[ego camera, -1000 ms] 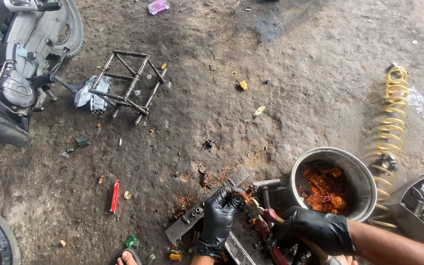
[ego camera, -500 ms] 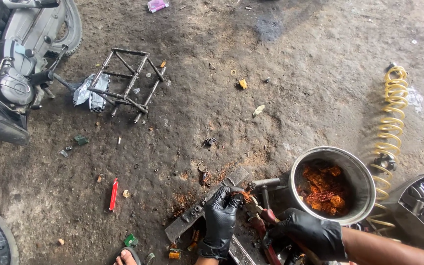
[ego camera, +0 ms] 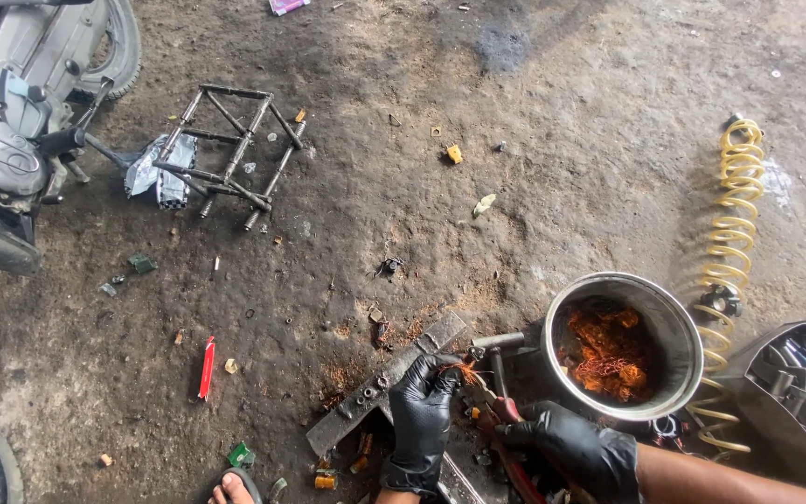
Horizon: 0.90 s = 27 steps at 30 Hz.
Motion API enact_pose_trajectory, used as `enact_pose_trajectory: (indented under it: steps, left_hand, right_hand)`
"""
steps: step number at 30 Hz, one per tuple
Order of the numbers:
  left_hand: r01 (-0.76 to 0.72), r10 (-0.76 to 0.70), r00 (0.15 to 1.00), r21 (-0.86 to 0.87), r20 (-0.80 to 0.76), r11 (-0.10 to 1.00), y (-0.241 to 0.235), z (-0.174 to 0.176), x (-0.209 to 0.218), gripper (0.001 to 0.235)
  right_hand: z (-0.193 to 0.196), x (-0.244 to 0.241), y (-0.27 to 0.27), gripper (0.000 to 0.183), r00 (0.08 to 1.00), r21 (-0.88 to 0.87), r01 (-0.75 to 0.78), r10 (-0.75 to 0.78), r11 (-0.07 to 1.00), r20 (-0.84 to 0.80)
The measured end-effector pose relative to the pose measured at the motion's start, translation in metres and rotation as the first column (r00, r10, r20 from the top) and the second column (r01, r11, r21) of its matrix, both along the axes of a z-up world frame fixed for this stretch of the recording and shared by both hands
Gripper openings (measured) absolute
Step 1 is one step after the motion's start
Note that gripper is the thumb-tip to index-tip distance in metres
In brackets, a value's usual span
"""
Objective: The person uses a hammer to crush a reddish-brown fibrous material on a metal bar. They then pick up the crushed material with gloved hands, break it apart, and place it into a metal pot.
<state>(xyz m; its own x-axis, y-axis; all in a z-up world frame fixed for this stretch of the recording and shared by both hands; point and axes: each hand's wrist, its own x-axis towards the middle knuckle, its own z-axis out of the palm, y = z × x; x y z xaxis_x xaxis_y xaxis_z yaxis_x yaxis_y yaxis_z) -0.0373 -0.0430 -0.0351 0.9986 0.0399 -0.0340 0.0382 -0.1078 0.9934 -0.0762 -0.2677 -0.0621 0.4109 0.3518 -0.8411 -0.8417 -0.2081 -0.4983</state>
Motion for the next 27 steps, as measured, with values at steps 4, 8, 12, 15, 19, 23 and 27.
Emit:
enact_pose_trajectory:
  steps: [4, 8, 12, 15, 19, 23, 27]
  left_hand:
    - [-0.023, 0.023, 0.999, -0.004, 0.034, 1.000, -0.003, -0.002, -0.003, 0.010]
    - [-0.039, 0.039, 0.999, -0.009, 0.023, 0.999, -0.006, 0.001, -0.003, 0.009]
    - [-0.038, 0.038, 0.999, -0.037, 0.005, 0.999, -0.009, -0.006, -0.004, 0.012]
    - [-0.047, 0.039, 0.998, -0.140, -0.056, 0.989, -0.012, -0.019, -0.006, 0.014]
    - [-0.062, 0.044, 0.995, -0.225, -0.085, 0.972, -0.008, -0.035, -0.005, 0.010]
    - [-0.020, 0.014, 1.000, -0.257, -0.024, 0.966, -0.001, -0.037, -0.005, 0.007]
    - [0.002, -0.002, 1.000, -0.331, 0.002, 0.944, -0.008, -0.030, -0.010, 0.011]
  right_hand:
    - [0.029, -0.002, 0.012, 0.030, 0.997, -0.181, -0.009, 0.024, 0.983, 0.078]
    - [0.003, -0.013, 0.008, 0.032, 0.982, -0.190, -0.031, 0.066, 0.981, 0.179]
    - [-0.031, -0.021, -0.003, 0.033, 0.988, -0.190, -0.036, 0.063, 0.981, 0.138]
    - [-0.037, -0.027, -0.003, 0.034, 0.970, -0.343, -0.064, 0.138, 0.937, 0.198]
    - [-0.074, -0.034, -0.011, 0.038, 0.928, -0.240, -0.038, 0.123, 0.970, 0.351]
    - [-0.009, -0.023, 0.003, 0.054, 0.890, -0.135, 0.032, 0.033, 0.990, 0.454]
    - [-0.123, -0.044, -0.022, 0.067, 0.975, -0.059, 0.008, 0.005, 0.998, 0.224]
